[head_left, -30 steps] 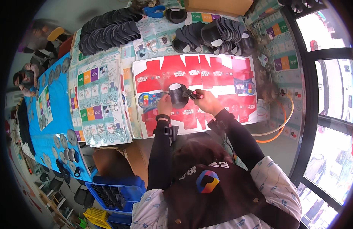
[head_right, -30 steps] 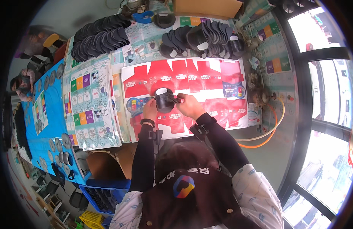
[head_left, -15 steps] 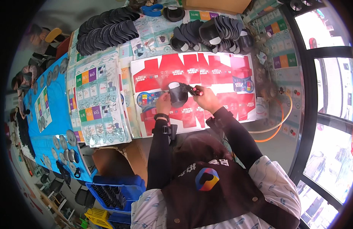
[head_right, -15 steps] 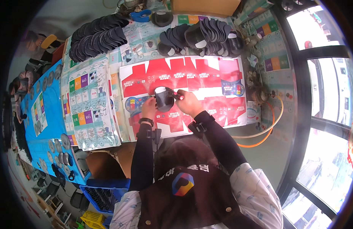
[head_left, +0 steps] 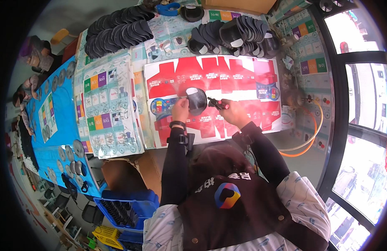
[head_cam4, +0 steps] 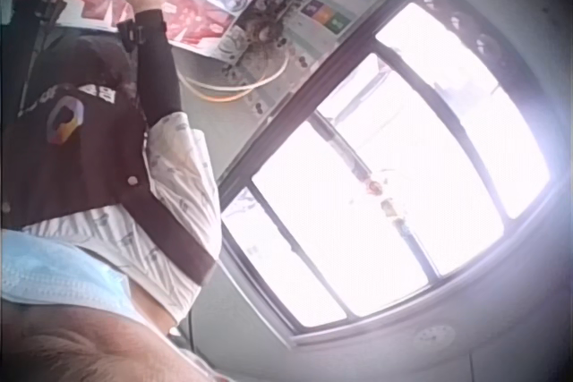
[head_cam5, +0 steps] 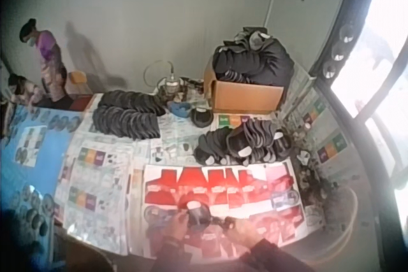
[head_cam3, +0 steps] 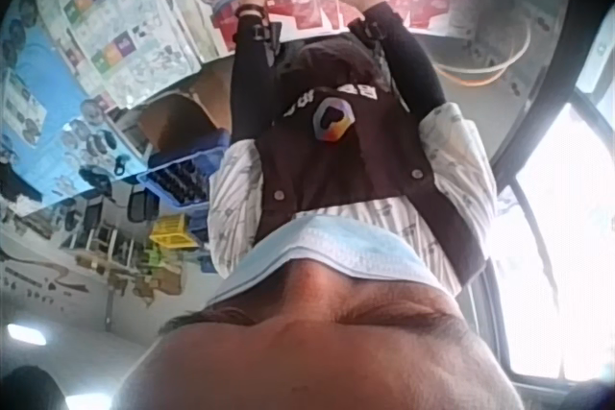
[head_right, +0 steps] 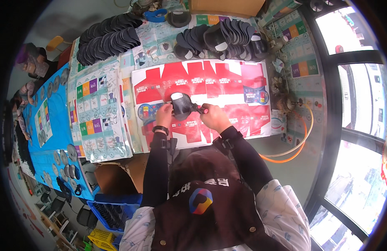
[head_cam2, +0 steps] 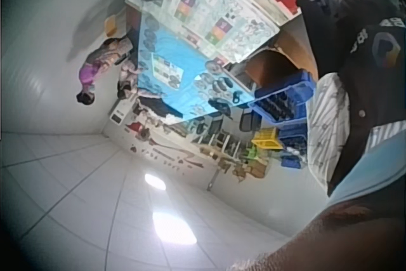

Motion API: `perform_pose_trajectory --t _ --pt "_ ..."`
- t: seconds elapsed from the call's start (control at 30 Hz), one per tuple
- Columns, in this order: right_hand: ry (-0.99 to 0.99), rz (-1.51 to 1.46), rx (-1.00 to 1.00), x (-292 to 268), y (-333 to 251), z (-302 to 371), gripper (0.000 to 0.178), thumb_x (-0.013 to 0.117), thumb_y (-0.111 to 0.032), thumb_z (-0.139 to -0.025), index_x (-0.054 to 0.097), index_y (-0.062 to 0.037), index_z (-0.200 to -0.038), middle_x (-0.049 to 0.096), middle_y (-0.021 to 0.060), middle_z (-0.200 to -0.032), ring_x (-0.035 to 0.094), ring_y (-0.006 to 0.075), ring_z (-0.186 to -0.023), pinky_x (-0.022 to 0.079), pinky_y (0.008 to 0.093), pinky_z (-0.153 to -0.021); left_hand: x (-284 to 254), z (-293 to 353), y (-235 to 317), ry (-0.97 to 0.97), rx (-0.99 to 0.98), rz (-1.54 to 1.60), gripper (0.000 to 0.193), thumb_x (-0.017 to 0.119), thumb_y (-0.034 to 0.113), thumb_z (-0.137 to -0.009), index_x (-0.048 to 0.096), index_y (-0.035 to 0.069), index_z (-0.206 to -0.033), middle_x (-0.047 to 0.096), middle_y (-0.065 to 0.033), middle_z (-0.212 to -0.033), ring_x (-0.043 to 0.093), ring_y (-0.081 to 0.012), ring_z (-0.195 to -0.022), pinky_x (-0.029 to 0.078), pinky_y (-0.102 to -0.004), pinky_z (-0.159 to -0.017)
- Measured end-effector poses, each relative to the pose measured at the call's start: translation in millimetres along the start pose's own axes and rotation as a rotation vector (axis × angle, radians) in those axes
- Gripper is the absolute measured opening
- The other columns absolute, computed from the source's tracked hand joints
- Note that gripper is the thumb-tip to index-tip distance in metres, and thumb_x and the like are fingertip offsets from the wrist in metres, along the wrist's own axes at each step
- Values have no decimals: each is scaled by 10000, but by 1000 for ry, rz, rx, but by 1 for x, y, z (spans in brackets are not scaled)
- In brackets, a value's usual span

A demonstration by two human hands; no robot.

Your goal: Manually applying glue or treatment to shoe components using a hand applicator.

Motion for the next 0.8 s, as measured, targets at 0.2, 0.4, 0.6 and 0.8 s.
perform_pose_trajectory --t 0.2,0.4,0.6,0.8 --pt "-91 -210 -28 16 -15 -7 229 610 -192 -855 688 0 -952 648 296 -842 622 501 -839 509 499 -737 -2 -1 -15 -91 -172 162 346 612 263 -1021 643 23 -1268 726 -88 -1055 715 -187 -861 577 -316 -692" --pt "-98 -194 -47 14 -3 -10 240 625 -236 -891 683 -7 -937 651 282 -845 630 486 -829 503 497 -728 -7 0 -3 -59 -156 108 335 615 256 -1012 662 12 -1237 732 -102 -1021 719 -178 -820 572 -307 -667" --pt "-194 -116 46 23 0 5 271 609 -230 -889 705 -23 -1036 679 272 -915 641 478 -897 517 486 -798 -8 5 3 -39 -175 139 330 640 259 -988 686 -1 -1185 750 -108 -997 718 -161 -798 563 -289 -642" --pt "-116 -204 119 11 6 10 285 604 -203 -863 708 -4 -1039 668 293 -884 653 465 -863 511 496 -773 -6 -2 -2 24 2 -122 386 721 349 -908 726 49 -1150 766 -132 -1023 744 -266 -904 567 -360 -783"
Point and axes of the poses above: each hand's wrist, its own z-axis away from the middle knuckle, its own x-axis out of the palm, y = z × x, the point moved 7 cm from there along -z, towards the middle knuckle
